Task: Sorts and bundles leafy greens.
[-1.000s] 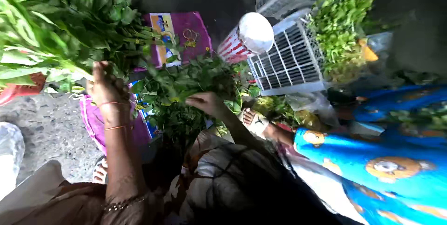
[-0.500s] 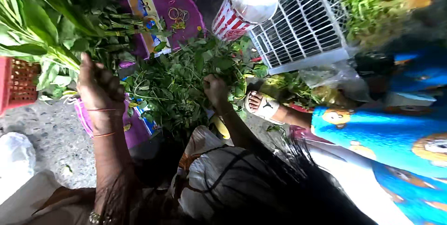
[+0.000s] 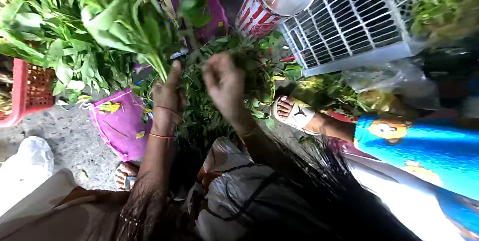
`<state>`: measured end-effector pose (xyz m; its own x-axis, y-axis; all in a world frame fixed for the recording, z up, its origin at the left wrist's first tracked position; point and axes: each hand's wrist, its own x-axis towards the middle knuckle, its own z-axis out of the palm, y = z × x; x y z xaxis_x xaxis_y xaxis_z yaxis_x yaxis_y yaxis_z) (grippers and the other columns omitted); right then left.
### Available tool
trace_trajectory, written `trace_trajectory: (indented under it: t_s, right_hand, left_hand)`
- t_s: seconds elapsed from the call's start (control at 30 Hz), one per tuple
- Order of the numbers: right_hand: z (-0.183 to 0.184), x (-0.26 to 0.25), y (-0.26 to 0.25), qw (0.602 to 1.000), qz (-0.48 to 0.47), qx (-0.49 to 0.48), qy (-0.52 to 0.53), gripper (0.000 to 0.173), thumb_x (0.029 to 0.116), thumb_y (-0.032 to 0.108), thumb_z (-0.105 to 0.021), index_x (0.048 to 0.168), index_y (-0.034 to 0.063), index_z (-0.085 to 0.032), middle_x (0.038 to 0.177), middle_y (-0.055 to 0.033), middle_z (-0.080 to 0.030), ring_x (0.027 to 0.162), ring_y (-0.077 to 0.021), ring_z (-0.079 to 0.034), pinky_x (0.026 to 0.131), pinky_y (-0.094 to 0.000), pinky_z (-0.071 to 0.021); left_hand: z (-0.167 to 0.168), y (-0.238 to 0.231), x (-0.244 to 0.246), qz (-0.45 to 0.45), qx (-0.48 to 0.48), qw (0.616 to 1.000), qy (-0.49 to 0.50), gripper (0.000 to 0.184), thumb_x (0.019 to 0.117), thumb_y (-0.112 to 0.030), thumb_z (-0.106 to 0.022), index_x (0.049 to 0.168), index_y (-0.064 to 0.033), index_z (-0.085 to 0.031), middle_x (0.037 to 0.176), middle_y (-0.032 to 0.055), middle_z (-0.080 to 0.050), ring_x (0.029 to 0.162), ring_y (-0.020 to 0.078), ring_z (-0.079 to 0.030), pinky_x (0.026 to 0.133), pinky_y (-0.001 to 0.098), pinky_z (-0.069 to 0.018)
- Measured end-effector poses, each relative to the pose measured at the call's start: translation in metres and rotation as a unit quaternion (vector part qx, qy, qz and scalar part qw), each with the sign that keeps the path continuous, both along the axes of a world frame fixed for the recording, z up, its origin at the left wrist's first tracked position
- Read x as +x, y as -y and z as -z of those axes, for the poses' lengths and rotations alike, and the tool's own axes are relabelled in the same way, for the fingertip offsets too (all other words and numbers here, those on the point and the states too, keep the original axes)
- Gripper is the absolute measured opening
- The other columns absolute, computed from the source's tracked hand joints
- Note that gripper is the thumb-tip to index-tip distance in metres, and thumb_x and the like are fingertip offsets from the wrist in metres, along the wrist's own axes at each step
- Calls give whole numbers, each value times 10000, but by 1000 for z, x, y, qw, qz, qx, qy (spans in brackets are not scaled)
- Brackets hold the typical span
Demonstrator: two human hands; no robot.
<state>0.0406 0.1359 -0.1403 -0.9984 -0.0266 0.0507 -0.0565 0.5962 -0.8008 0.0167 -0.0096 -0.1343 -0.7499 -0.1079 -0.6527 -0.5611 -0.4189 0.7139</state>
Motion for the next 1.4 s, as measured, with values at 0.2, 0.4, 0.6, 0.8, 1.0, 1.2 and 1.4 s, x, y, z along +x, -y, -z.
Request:
trace_trajectory:
  t_s: [0.2,0.4,0.6,0.8,1.0,1.2,1.4]
  right_hand:
    - [21,7,15,981,-102,150,71,234,1008,132,-598,1224,65,-659,889,-174,-712,705,-366,-703,570,-537,-566]
    - [71,11,-22,968,-66,193,143,270,981,248,-683,1185,71,-697,1206,-220,-646,1051,-431,-660,793,-614,-565]
    - [117,-68,22,969,-27,189,154,318,975,280,-643,1178,58,-745,1284,-219,-629,1221,-411,-593,918,-582,-532]
    - [44,-78,-33,954,36,-223,199,226,986,285,-665,1101,100,-722,974,-6,-706,660,-59,-581,519,-231,-460]
    - [31,-64,-47,918,57,-316,235,213,1032,275,-569,1108,128,-703,1001,27,-707,636,-25,-572,498,-193,-455]
    - [14,-61,-16,924,10,-295,242,181,1007,215,-613,1059,95,-738,891,23,-709,641,-26,-587,486,-183,-436]
    - [13,-65,7,981,-105,-89,137,289,1005,342,-648,1088,77,-724,891,-4,-699,754,-40,-634,729,-270,-538]
  left_hand:
    - [15,29,-5,23,-175,984,-37,220,1050,-292,-587,1038,-115,-716,741,-71,-653,423,-11,-367,381,168,-314]
    - [7,91,-16,-75,-267,961,2,261,1084,-367,-504,1086,-174,-680,838,-75,-689,583,7,-574,436,174,-396]
    - [4,79,-8,-72,-30,996,-36,335,1127,-392,-331,1004,-187,-565,517,-104,-436,421,44,-495,485,266,-563]
    - [18,88,-5,-42,23,996,-82,302,1128,-289,-367,1158,-136,-626,652,-88,-520,442,12,-472,423,160,-472]
    - [20,48,-9,49,15,996,-69,250,1097,-173,-464,1180,-44,-661,962,23,-706,813,111,-693,706,269,-601]
    - [20,16,-3,131,-23,989,-72,204,1028,-131,-611,1147,10,-698,1015,67,-741,903,138,-714,832,313,-603]
    - [23,16,0,115,-6,990,-77,124,1021,-96,-613,1021,8,-681,750,33,-706,668,95,-679,672,257,-590]
